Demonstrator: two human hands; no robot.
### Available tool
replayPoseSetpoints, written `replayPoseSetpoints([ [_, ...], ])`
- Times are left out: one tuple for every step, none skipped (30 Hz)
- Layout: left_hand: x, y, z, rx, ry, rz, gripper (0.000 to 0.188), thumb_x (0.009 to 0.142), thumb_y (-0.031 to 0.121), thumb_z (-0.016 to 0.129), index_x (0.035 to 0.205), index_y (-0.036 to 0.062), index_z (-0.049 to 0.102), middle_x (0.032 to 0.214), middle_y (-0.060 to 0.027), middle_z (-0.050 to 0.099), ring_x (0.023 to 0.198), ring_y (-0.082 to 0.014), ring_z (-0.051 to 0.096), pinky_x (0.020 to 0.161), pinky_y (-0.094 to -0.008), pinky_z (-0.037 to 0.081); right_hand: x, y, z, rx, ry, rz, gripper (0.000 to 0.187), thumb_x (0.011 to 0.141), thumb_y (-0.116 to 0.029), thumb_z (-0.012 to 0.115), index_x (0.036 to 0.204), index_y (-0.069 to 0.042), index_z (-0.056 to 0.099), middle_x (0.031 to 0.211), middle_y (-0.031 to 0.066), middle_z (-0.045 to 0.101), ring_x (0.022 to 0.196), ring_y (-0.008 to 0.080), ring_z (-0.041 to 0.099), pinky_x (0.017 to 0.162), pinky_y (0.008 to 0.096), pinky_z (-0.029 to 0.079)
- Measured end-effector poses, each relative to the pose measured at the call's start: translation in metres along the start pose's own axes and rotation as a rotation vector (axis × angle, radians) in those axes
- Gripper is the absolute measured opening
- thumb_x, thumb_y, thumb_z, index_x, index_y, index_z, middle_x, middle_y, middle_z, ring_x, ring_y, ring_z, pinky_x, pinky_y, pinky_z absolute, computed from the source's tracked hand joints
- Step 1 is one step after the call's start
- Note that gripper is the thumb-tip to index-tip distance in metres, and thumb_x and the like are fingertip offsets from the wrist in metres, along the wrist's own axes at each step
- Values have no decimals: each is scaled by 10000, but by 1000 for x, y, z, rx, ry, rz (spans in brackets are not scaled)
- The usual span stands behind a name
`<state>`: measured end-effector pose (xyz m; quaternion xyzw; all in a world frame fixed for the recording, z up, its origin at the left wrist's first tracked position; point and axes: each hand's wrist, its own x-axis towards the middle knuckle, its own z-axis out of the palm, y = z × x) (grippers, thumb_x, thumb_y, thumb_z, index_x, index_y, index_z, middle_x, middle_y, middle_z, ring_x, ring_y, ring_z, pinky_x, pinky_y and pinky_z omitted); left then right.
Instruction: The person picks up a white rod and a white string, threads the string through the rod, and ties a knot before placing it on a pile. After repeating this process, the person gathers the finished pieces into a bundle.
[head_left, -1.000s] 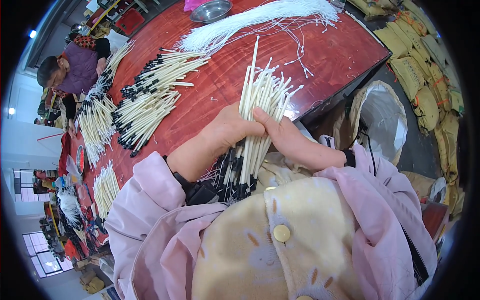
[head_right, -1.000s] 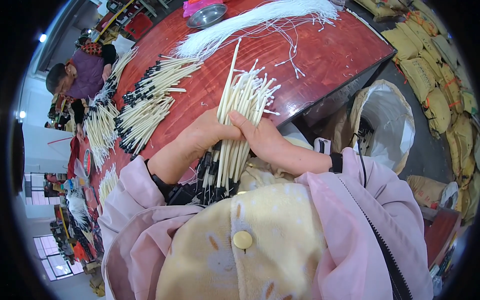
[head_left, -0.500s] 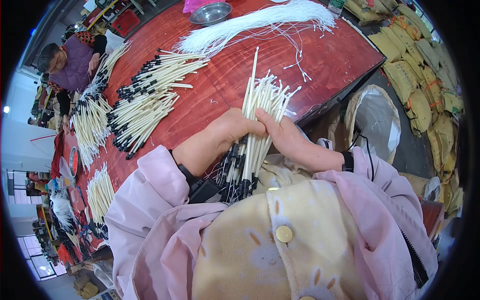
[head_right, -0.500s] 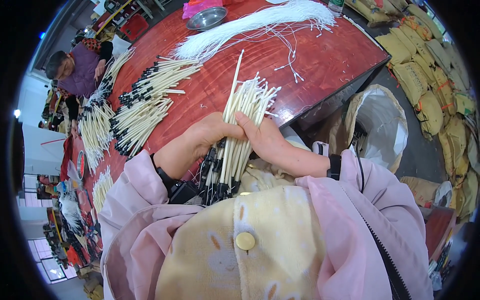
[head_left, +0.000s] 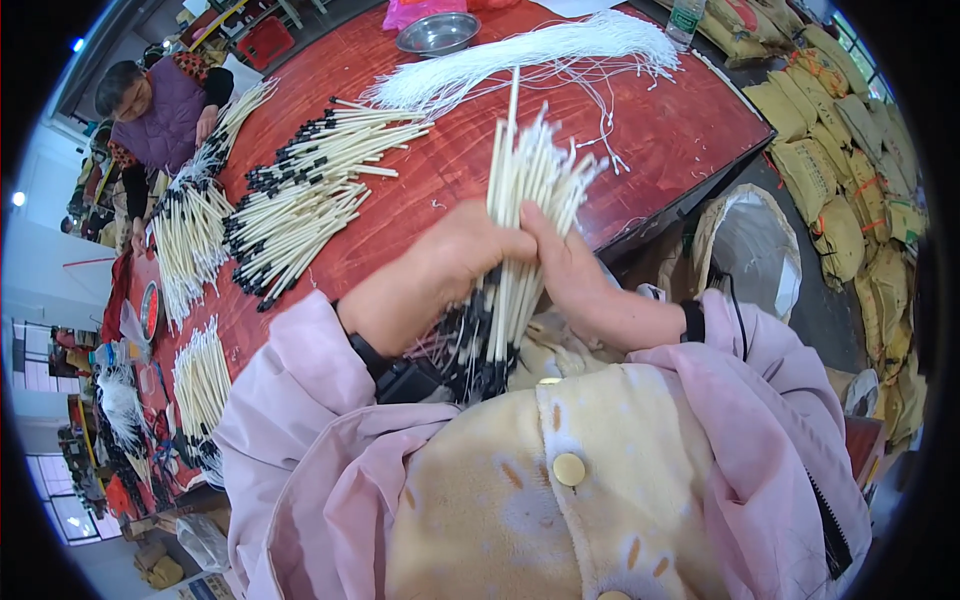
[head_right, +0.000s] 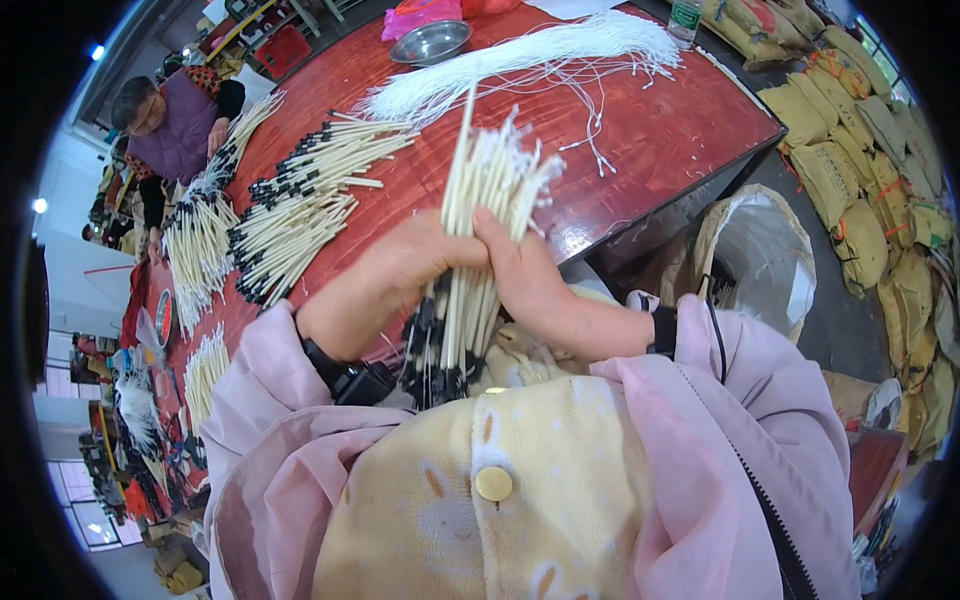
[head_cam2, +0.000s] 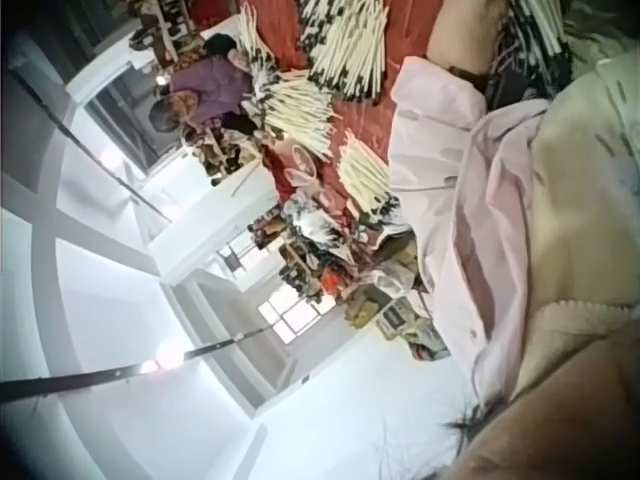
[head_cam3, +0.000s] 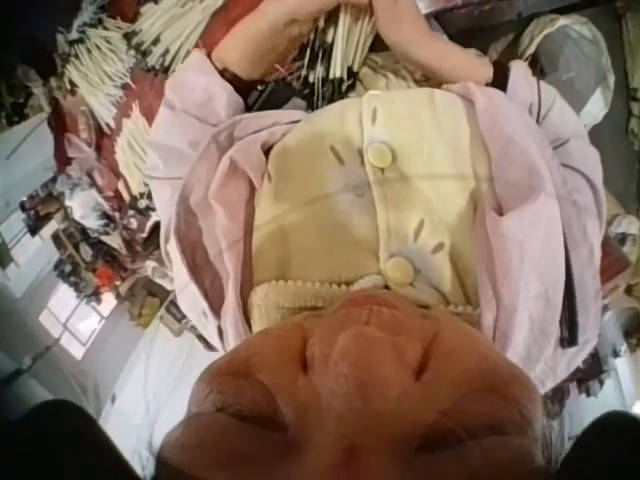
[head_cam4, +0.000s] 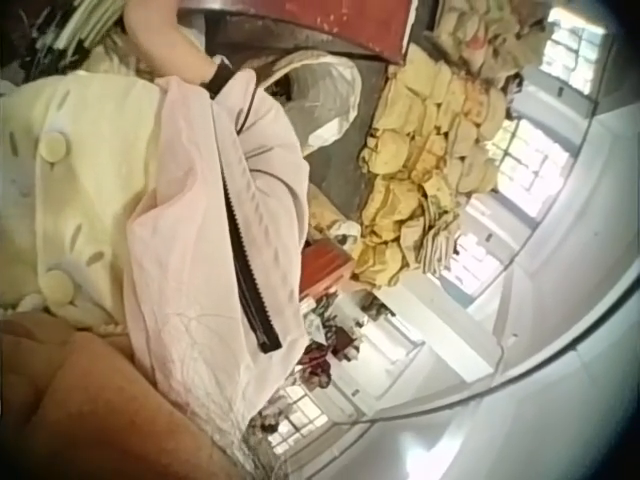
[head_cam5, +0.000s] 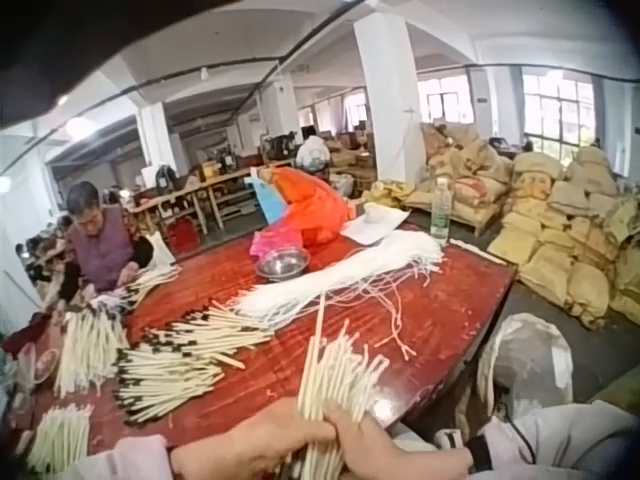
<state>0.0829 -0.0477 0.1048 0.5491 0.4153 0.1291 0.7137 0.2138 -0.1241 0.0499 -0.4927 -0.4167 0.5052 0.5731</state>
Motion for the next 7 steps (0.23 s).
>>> replayPoseSetpoints([
  [-1, 9, -3, 55, 7, 28, 358, 782, 46, 725, 1136, -3, 696, 932, -94, 729, 813, -207, 713, 723, -341, 575, 4, -9, 2, 1, -2, 7, 531, 1100, -429, 439, 1325, 21, 609, 1187, 85, 675, 1066, 140, 611, 960, 313, 478],
  [-9, 19, -7, 48, 30, 30, 358, 782, 46, 725, 1136, -3, 696, 932, -94, 729, 813, -207, 713, 723, -341, 575, 12, -26, 8, -21, -24, 38, 547, 1092, -449, 450, 1340, 14, 601, 1201, 91, 672, 1078, 138, 610, 971, 310, 473],
  [-11, 30, -10, 60, 64, 91, 365, 779, 47, 723, 1140, 2, 699, 944, -91, 731, 825, -207, 714, 739, -347, 576, 21, -38, 11, -45, -29, 68, 564, 1084, -470, 461, 1355, 7, 592, 1216, 98, 670, 1090, 137, 609, 981, 308, 467],
  [-11, 41, -14, 72, 98, 153, 372, 775, 47, 722, 1144, 6, 701, 956, -87, 733, 837, -207, 714, 755, -352, 578, 30, -47, 13, -48, -38, 69, 564, 1084, -470, 461, 1355, 7, 592, 1216, 98, 670, 1090, 137, 609, 981, 308, 467],
  [-11, 51, -21, 65, 119, 159, 372, 775, 47, 722, 1144, 6, 701, 956, -87, 733, 837, -207, 714, 755, -352, 578, 40, -55, 18, -5, -70, 2, 587, 1076, -488, 468, 1379, 4, 573, 1243, 103, 662, 1115, 144, 604, 1000, 314, 457],
  [-11, 61, -30, 172, 147, 279, 337, 768, 90, 731, 1095, 8, 720, 908, -107, 731, 792, -222, 714, 698, -373, 577, 50, -63, 22, 38, -103, -64, 613, 1068, -506, 475, 1402, 2, 554, 1271, 109, 655, 1140, 152, 599, 1018, 319, 447],
  [-10, 73, -40, 286, 176, 396, 311, 761, 133, 739, 1047, 9, 740, 859, -126, 729, 748, -238, 714, 641, -394, 576, 59, -69, 28, 86, -136, -132, 640, 1060, -524, 482, 1425, -1, 535, 1299, 114, 647, 1165, 159, 595, 1037, 325, 437],
])
